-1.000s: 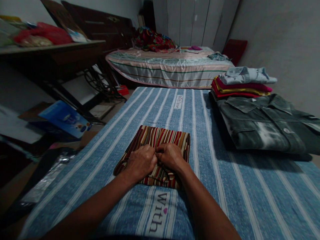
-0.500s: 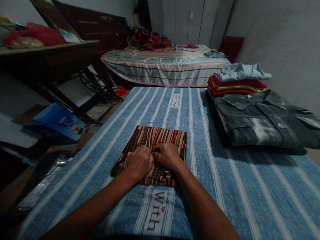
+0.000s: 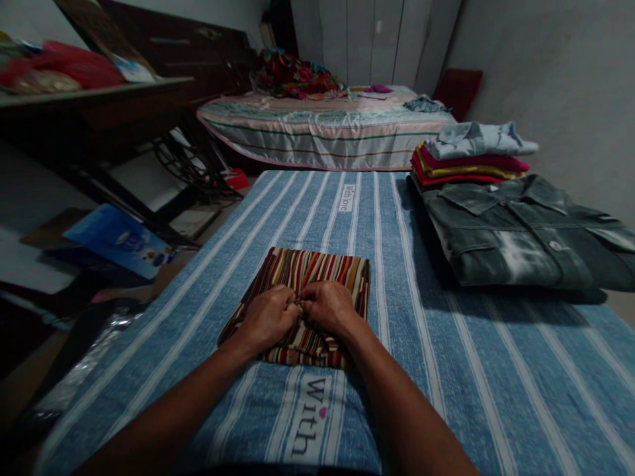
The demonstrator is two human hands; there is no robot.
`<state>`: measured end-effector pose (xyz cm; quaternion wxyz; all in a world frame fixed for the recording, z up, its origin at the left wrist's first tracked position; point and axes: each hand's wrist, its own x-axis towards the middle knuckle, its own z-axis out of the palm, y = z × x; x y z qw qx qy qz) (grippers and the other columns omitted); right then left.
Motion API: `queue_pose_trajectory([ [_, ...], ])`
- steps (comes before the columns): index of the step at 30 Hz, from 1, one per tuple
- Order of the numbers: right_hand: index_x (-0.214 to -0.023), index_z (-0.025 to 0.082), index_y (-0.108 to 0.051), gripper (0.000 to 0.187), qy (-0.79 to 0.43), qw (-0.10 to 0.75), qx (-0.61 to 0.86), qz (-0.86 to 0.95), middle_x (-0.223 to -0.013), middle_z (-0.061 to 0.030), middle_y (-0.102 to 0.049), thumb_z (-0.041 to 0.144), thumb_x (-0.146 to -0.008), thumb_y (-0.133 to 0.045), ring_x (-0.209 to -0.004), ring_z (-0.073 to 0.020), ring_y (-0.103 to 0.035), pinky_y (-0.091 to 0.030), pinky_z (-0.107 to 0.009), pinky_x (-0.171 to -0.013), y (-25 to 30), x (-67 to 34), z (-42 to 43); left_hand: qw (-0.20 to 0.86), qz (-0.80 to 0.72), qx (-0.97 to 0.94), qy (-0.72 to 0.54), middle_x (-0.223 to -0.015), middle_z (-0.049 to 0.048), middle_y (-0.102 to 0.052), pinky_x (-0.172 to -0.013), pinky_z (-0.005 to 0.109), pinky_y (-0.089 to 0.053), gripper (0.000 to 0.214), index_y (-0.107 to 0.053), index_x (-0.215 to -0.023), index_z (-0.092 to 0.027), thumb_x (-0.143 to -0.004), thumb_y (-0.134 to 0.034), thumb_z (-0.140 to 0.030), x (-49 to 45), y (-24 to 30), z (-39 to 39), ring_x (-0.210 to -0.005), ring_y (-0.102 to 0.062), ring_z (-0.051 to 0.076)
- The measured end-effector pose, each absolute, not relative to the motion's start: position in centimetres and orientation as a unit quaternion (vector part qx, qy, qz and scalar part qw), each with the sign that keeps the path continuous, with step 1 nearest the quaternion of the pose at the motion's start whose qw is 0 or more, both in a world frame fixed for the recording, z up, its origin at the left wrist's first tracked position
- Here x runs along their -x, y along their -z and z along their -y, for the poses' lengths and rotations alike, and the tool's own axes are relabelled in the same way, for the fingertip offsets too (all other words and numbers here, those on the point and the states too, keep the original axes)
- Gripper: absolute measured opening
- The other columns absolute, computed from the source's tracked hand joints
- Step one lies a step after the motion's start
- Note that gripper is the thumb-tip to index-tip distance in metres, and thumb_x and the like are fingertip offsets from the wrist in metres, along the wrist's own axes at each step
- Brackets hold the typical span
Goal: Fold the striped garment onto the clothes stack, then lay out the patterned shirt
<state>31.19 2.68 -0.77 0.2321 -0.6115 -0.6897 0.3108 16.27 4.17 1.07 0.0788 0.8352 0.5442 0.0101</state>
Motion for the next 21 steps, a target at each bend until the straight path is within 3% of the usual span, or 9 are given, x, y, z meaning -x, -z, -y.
queue_pose_trajectory([
  [5, -0.083, 0.025, -0.073, 0.017, -0.293, 0.227, 0.621, 0.691, -0.072, 0.0021, -0.069, 0.025, -0.074, -0.058, -0.072, -0.0142, -0.062, -0.032, -0.023, -0.058, 0.86, -31.07, -2.66, 0.144, -0.509, -0.849, -0.019, -0.076, 0.0020, -0.059, -0.064, 0.025, -0.036, 0.013, -0.056, -0.070, -0.017, -0.078, -0.047, -0.013, -15.59, -1.46, -4.91, -0.071, -0.056, 0.015],
  [17, -0.083, 0.025, -0.073, 0.016, -0.295, 0.217, 0.623, 0.691, -0.073, 0.0019, -0.069, 0.027, -0.075, -0.059, -0.071, -0.0146, -0.061, -0.032, -0.023, -0.057, 0.90, -31.17, -2.64, 0.159, -0.487, -0.858, -0.025, -0.086, 0.0035, -0.062, -0.072, 0.025, -0.040, 0.022, -0.067, -0.092, -0.019, -0.083, -0.047, -0.015, -15.41, -1.38, -4.92, -0.081, -0.059, 0.017],
  [21, -0.082, 0.023, -0.073, 0.016, -0.309, 0.238, 0.610, 0.689, -0.070, 0.0021, -0.067, 0.023, -0.073, -0.059, -0.068, -0.0142, -0.060, -0.033, -0.022, -0.057, 1.04, -31.23, -2.70, 0.193, -0.502, -0.841, -0.061, -0.086, 0.0028, -0.065, -0.070, 0.025, -0.039, 0.021, -0.068, -0.089, -0.019, -0.082, -0.048, -0.017, -15.25, -1.02, -5.32, -0.081, -0.060, 0.017],
])
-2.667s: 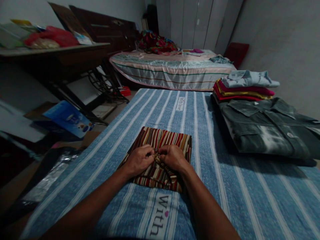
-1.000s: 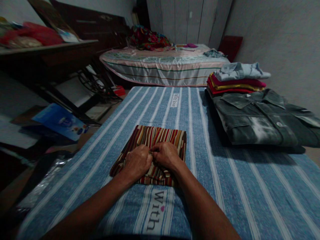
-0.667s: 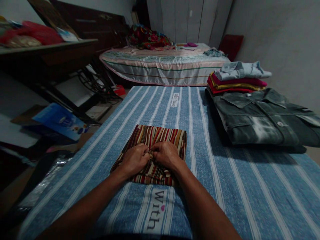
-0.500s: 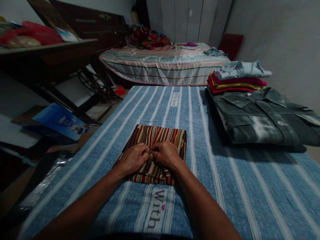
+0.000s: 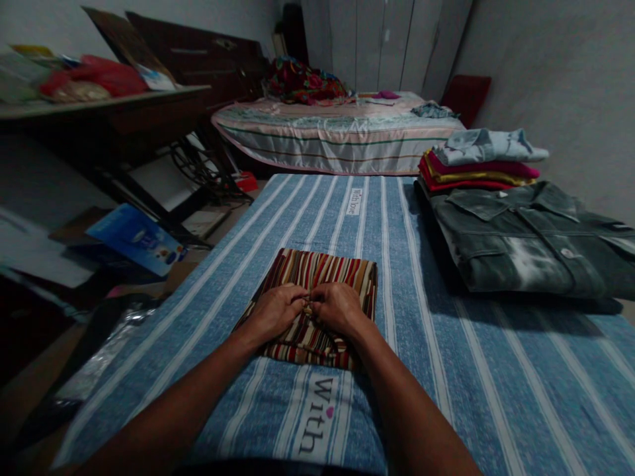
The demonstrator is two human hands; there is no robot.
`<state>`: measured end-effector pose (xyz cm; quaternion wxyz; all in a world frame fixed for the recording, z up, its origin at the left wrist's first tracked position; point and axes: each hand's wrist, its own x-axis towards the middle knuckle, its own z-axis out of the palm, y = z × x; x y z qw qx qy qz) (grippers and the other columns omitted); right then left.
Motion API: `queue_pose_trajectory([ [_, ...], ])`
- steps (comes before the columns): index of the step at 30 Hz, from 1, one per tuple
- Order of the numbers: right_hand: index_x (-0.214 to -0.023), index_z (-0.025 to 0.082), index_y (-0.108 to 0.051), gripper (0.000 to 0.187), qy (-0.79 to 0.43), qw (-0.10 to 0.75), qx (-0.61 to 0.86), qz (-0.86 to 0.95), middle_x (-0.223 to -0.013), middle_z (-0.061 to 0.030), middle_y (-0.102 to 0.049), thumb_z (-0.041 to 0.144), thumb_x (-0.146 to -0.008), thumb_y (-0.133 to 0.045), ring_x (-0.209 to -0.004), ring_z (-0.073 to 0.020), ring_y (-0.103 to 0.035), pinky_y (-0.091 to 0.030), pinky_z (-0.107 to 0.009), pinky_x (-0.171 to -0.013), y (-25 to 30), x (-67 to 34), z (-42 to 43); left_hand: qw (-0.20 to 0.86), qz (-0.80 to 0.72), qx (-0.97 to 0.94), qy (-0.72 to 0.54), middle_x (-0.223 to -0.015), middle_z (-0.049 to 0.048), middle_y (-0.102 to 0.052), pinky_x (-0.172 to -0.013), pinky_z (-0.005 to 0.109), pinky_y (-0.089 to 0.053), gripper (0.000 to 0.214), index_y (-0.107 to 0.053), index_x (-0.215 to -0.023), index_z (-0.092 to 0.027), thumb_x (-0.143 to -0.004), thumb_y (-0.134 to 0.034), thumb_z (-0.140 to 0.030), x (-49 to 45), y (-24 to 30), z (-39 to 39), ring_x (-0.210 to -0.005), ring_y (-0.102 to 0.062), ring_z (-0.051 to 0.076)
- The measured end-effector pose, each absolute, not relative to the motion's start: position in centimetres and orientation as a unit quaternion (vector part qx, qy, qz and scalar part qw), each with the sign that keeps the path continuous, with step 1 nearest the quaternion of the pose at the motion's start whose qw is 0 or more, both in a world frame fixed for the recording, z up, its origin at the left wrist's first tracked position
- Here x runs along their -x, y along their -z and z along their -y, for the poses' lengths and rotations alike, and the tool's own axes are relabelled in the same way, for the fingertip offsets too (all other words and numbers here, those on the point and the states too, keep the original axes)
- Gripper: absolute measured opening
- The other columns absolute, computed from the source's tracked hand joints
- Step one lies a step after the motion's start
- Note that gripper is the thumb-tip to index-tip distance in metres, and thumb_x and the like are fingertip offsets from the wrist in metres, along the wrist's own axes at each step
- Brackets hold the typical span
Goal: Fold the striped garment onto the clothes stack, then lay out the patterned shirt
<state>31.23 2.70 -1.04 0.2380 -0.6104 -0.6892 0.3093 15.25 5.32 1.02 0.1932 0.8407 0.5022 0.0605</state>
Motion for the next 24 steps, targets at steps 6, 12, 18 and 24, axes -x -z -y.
queue_pose_trajectory([
  [6, -0.076, 0.019, -0.071, 0.013, -0.404, 0.308, 0.534, 0.676, -0.067, 0.0024, -0.064, 0.025, -0.074, -0.060, -0.065, -0.0131, -0.059, -0.037, -0.021, -0.058, 2.1, -31.9, -2.9, 0.266, -0.508, -0.813, -0.103, -0.068, -0.0007, -0.062, -0.060, 0.024, -0.036, 0.019, -0.063, -0.073, -0.018, -0.081, -0.048, -0.025, -14.6, -0.9, -5.8, -0.066, -0.056, 0.014],
  [12, -0.083, 0.018, -0.069, 0.024, -0.400, 0.281, 0.509, 0.708, -0.070, 0.0004, -0.064, 0.039, -0.080, -0.058, -0.066, -0.0137, -0.059, -0.037, -0.022, -0.057, 0.9, -32.0, -2.3, 0.272, -0.502, -0.812, -0.123, -0.077, 0.0018, -0.063, -0.068, 0.025, -0.040, 0.020, -0.063, -0.072, -0.018, -0.081, -0.050, -0.029, -14.4, -1.3, -5.1, -0.075, -0.057, 0.016],
  [18, -0.091, 0.018, -0.067, 0.020, -0.211, 0.144, 0.559, 0.789, -0.088, -0.0069, -0.067, 0.026, -0.075, -0.059, -0.081, -0.0196, -0.061, -0.037, -0.026, -0.065, -1.2, -31.0, -1.0, 0.234, -0.461, -0.851, -0.092, -0.081, 0.0021, -0.060, -0.069, 0.023, -0.041, 0.019, -0.065, -0.080, -0.019, -0.084, -0.046, -0.022, -14.2, -1.9, -4.3, -0.079, -0.058, 0.014],
  [24, -0.063, 0.016, -0.057, 0.017, -0.470, 0.303, 0.518, 0.647, -0.058, 0.0021, -0.054, 0.028, -0.075, -0.059, -0.054, -0.0102, -0.048, -0.033, -0.021, -0.051, -0.3, -33.6, -2.1, 0.164, -0.446, -0.880, -0.022, -0.085, 0.0033, -0.060, -0.070, 0.026, -0.042, 0.021, -0.059, -0.077, -0.019, -0.088, -0.042, -0.022, -14.8, -2.9, -3.5, -0.079, -0.058, 0.016],
])
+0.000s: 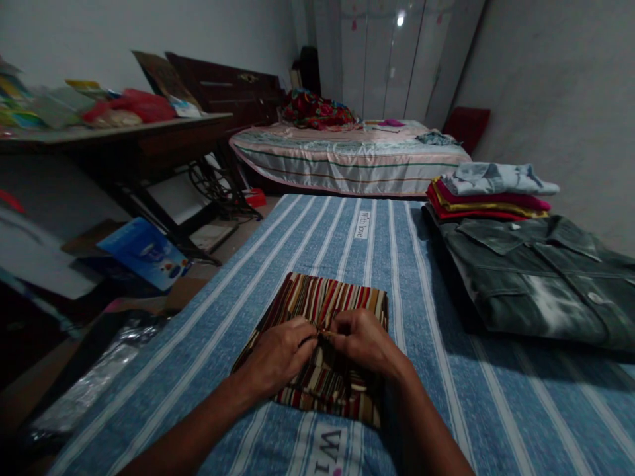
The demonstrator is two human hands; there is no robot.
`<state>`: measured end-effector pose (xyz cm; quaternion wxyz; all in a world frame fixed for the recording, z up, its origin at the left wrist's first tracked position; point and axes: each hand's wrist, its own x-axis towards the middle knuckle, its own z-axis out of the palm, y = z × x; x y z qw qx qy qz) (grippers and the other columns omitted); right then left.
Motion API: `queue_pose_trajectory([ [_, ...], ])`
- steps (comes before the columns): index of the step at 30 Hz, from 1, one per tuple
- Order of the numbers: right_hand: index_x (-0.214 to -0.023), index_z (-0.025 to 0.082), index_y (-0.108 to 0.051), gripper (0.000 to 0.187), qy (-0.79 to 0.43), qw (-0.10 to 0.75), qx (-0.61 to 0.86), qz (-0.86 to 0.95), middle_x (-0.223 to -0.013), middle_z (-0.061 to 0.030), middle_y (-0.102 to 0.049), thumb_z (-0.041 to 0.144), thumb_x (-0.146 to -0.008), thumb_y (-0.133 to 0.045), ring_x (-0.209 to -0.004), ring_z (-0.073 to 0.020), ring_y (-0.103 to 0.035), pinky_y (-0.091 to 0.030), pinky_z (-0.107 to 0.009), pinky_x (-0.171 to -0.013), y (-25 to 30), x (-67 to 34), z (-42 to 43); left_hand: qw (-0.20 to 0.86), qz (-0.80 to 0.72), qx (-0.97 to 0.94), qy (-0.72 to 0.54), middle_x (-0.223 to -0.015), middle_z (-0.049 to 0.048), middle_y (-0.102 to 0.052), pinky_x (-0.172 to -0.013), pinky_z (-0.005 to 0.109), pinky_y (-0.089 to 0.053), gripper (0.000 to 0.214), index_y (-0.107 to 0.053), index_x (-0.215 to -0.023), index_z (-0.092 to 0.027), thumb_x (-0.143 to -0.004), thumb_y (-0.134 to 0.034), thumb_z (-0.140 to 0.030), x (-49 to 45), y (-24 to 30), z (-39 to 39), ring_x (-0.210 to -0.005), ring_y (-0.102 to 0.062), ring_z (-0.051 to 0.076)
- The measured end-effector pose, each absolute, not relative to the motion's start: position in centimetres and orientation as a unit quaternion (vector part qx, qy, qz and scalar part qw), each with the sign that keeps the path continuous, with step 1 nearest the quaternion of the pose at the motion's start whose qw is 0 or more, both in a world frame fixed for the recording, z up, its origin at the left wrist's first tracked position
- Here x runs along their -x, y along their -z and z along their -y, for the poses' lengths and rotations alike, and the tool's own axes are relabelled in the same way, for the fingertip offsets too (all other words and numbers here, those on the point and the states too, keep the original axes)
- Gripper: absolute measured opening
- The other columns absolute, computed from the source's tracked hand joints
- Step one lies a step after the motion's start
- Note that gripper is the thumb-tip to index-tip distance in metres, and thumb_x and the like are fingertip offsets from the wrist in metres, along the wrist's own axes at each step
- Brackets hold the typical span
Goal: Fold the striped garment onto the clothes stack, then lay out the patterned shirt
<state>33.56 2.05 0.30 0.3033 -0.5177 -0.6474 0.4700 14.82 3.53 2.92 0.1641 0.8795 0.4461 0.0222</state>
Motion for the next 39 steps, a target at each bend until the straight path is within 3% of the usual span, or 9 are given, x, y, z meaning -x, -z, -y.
queue_pose_trajectory([
  [3, -0.063, 0.016, -0.054, 0.027, -0.572, 0.404, 0.491, 0.519, -0.057, 0.0033, -0.051, 0.038, -0.067, -0.069, -0.050, -0.0087, -0.044, -0.034, -0.021, -0.048, -0.3, -35.5, -2.4, 0.142, -0.448, -0.882, 0.007, -0.088, 0.0051, -0.061, -0.073, 0.028, -0.044, 0.019, -0.059, -0.081, -0.019, -0.088, -0.041, -0.021, -15.1, -3.4, -3.2, -0.083, -0.059, 0.018],
  [8, -0.064, 0.017, -0.053, 0.032, -0.573, 0.481, 0.479, 0.458, -0.059, 0.0033, -0.053, 0.038, -0.062, -0.077, -0.052, -0.0080, -0.045, -0.033, -0.020, -0.049, -0.5, -37.3, -2.4, 0.145, -0.464, -0.874, 0.017, -0.091, 0.0057, -0.062, -0.074, 0.030, -0.045, 0.019, -0.058, -0.083, -0.018, -0.088, -0.041, -0.022, -15.1, -4.0, -2.9, -0.085, -0.061, 0.020],
  [19, -0.064, 0.016, -0.051, 0.037, -0.617, 0.413, 0.436, 0.507, -0.059, 0.0050, -0.047, 0.042, -0.063, -0.078, -0.052, -0.0064, -0.039, -0.030, -0.019, -0.049, -0.2, -36.3, -2.4, 0.135, -0.574, -0.806, -0.056, -0.087, 0.0036, -0.064, -0.068, 0.030, -0.040, 0.013, -0.056, -0.081, -0.020, -0.086, -0.045, -0.022, -14.2, -3.8, -5.6, -0.078, -0.059, 0.018],
  [23, -0.065, 0.016, -0.051, 0.038, -0.630, 0.375, 0.426, 0.530, -0.060, 0.0045, -0.048, 0.046, -0.066, -0.075, -0.054, -0.0070, -0.041, -0.033, -0.020, -0.051, -0.3, -35.5, -2.3, 0.061, -0.565, -0.822, -0.036, -0.096, 0.0079, -0.062, -0.075, 0.036, -0.041, 0.014, -0.056, -0.088, -0.019, -0.085, -0.051, -0.032, -15.3, -4.4, -5.3, -0.093, -0.054, 0.025],
  [27, -0.066, 0.015, -0.056, 0.036, -0.633, 0.347, 0.424, 0.546, -0.059, 0.0041, -0.050, 0.048, -0.069, -0.072, -0.052, -0.0072, -0.042, -0.032, -0.020, -0.050, -0.3, -34.7, -2.2, 0.028, -0.503, -0.863, -0.039, -0.114, 0.0086, -0.058, -0.086, 0.040, -0.040, 0.017, -0.057, -0.095, -0.020, -0.079, -0.057, -0.024, -17.0, -4.7, -5.6, -0.107, -0.047, 0.027],
  [34, -0.070, 0.014, -0.061, 0.024, -0.636, 0.305, 0.409, 0.578, -0.060, 0.0034, -0.052, 0.037, -0.075, -0.066, -0.053, -0.0078, -0.043, -0.031, -0.020, -0.049, -0.1, -33.7, -2.0, 0.085, -0.470, -0.879, 0.011, -0.095, 0.0098, -0.062, -0.084, 0.033, -0.043, 0.021, -0.063, -0.088, -0.015, -0.081, -0.044, -0.011, -18.0, -4.1, -8.5, -0.094, -0.056, 0.022],
  [39, -0.069, 0.014, -0.062, 0.016, -0.571, 0.277, 0.423, 0.646, -0.060, 0.0048, -0.051, 0.028, -0.076, -0.061, -0.055, -0.0076, -0.042, -0.031, -0.020, -0.051, -0.2, -33.0, -2.1, 0.060, -0.465, -0.883, -0.001, -0.094, 0.0101, -0.061, -0.085, 0.034, -0.045, 0.017, -0.062, -0.090, -0.016, -0.080, -0.049, -0.014, -19.1, -3.7, -9.6, -0.095, -0.056, 0.024],
])
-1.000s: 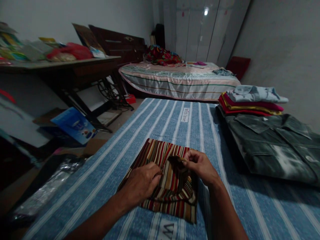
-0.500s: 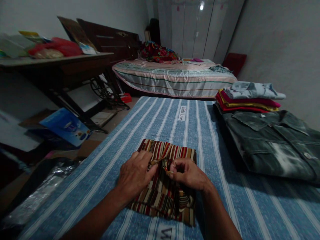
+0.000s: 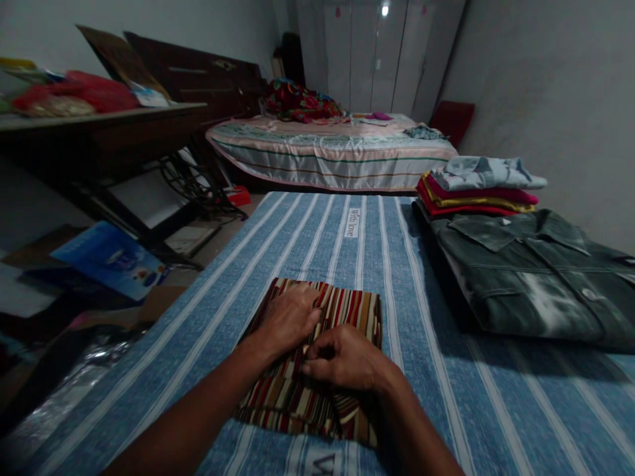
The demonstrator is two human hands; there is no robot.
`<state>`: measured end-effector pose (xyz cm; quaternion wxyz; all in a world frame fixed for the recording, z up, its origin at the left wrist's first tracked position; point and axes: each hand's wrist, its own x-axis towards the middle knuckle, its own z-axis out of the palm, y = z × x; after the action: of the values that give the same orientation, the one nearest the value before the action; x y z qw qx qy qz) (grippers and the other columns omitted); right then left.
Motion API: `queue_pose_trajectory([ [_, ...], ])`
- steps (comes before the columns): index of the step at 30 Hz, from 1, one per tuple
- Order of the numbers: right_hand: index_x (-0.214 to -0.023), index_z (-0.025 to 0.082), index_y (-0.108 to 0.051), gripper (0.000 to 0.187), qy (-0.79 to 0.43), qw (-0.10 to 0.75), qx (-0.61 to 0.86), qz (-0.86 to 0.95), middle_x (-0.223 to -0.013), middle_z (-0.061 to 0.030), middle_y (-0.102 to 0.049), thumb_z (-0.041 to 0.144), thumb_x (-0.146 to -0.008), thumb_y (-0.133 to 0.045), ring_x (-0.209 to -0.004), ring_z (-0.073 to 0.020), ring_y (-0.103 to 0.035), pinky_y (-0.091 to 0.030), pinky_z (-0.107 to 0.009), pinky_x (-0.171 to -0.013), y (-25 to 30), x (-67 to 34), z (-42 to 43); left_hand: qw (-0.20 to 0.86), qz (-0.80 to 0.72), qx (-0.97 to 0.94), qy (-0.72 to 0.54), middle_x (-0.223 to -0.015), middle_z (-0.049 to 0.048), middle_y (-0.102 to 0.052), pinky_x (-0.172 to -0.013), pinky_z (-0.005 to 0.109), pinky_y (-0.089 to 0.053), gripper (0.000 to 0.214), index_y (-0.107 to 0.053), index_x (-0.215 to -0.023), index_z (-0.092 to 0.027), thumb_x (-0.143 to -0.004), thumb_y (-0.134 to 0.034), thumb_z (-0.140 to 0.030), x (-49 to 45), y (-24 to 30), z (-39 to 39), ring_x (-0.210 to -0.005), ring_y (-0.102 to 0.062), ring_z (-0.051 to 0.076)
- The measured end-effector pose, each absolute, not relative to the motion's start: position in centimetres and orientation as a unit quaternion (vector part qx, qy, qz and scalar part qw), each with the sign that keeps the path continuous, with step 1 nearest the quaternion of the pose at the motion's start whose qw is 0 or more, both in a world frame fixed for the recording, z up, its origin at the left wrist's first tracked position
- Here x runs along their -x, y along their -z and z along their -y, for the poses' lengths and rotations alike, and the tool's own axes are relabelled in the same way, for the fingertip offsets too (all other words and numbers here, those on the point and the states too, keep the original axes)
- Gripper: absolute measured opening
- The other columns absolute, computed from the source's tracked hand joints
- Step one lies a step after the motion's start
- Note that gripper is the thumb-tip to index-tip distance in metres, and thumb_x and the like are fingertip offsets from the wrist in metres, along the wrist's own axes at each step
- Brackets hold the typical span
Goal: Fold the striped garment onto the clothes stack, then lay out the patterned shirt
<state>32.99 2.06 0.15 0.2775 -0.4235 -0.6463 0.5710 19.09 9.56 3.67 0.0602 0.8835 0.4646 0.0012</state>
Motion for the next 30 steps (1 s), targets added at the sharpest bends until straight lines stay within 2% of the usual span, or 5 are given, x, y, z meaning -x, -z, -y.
queue_pose_trajectory([
  [9, -0.062, 0.017, -0.058, 0.021, -0.424, 0.204, 0.470, 0.747, -0.055, 0.0059, -0.045, 0.029, -0.079, -0.057, -0.052, -0.0073, -0.042, -0.028, -0.020, -0.051, -1.3, -32.3, -1.7, 0.093, -0.443, -0.891, 0.037, -0.089, 0.0122, -0.068, -0.073, 0.034, -0.044, 0.023, -0.069, -0.082, -0.017, -0.077, -0.048, -0.012, -20.7, -3.9, -12.1, -0.088, -0.063, 0.027],
  [15, -0.070, 0.018, -0.064, 0.011, -0.366, 0.151, 0.484, 0.780, -0.073, -0.0003, -0.063, 0.024, -0.077, -0.057, -0.066, -0.0123, -0.055, -0.033, -0.022, -0.060, -3.0, -31.6, -1.2, 0.139, -0.447, -0.884, 0.006, -0.073, 0.0067, -0.069, -0.063, 0.028, -0.038, 0.023, -0.069, -0.068, -0.019, -0.079, -0.049, -0.023, -20.1, -3.3, -13.2, -0.076, -0.064, 0.022],
  [19, -0.075, 0.019, -0.065, 0.008, -0.375, 0.115, 0.488, 0.780, -0.073, -0.0008, -0.064, 0.024, -0.076, -0.059, -0.065, -0.0133, -0.055, -0.033, -0.023, -0.058, -4.4, -31.7, -0.8, 0.205, -0.452, -0.867, -0.042, -0.064, 0.0028, -0.065, -0.058, 0.025, -0.034, 0.023, -0.069, -0.066, -0.018, -0.078, -0.050, -0.021, -19.7, -2.4, -13.7, -0.066, -0.059, 0.016],
  [26, -0.092, 0.019, -0.067, 0.018, -0.427, 0.304, 0.495, 0.694, -0.083, -0.0006, -0.067, 0.023, -0.084, -0.051, -0.074, -0.0138, -0.060, -0.040, -0.023, -0.063, -4.2, -34.1, -3.7, 0.294, -0.472, -0.824, -0.111, -0.057, -0.0017, -0.057, -0.055, 0.023, -0.031, 0.018, -0.067, -0.062, -0.016, -0.074, -0.053, -0.020, -19.2, -1.3, -14.3, -0.061, -0.052, 0.013],
  [30, -0.082, 0.016, -0.070, 0.018, -0.349, 0.317, 0.631, 0.616, -0.070, -0.0023, -0.067, 0.023, -0.081, -0.053, -0.065, -0.0149, -0.059, -0.038, -0.023, -0.056, -1.1, -35.1, -7.9, 0.320, -0.493, -0.796, -0.146, -0.053, -0.0035, -0.051, -0.053, 0.023, -0.028, 0.017, -0.062, -0.058, -0.016, -0.072, -0.054, -0.023, -19.1, -1.0, -14.2, -0.057, -0.047, 0.012],
])
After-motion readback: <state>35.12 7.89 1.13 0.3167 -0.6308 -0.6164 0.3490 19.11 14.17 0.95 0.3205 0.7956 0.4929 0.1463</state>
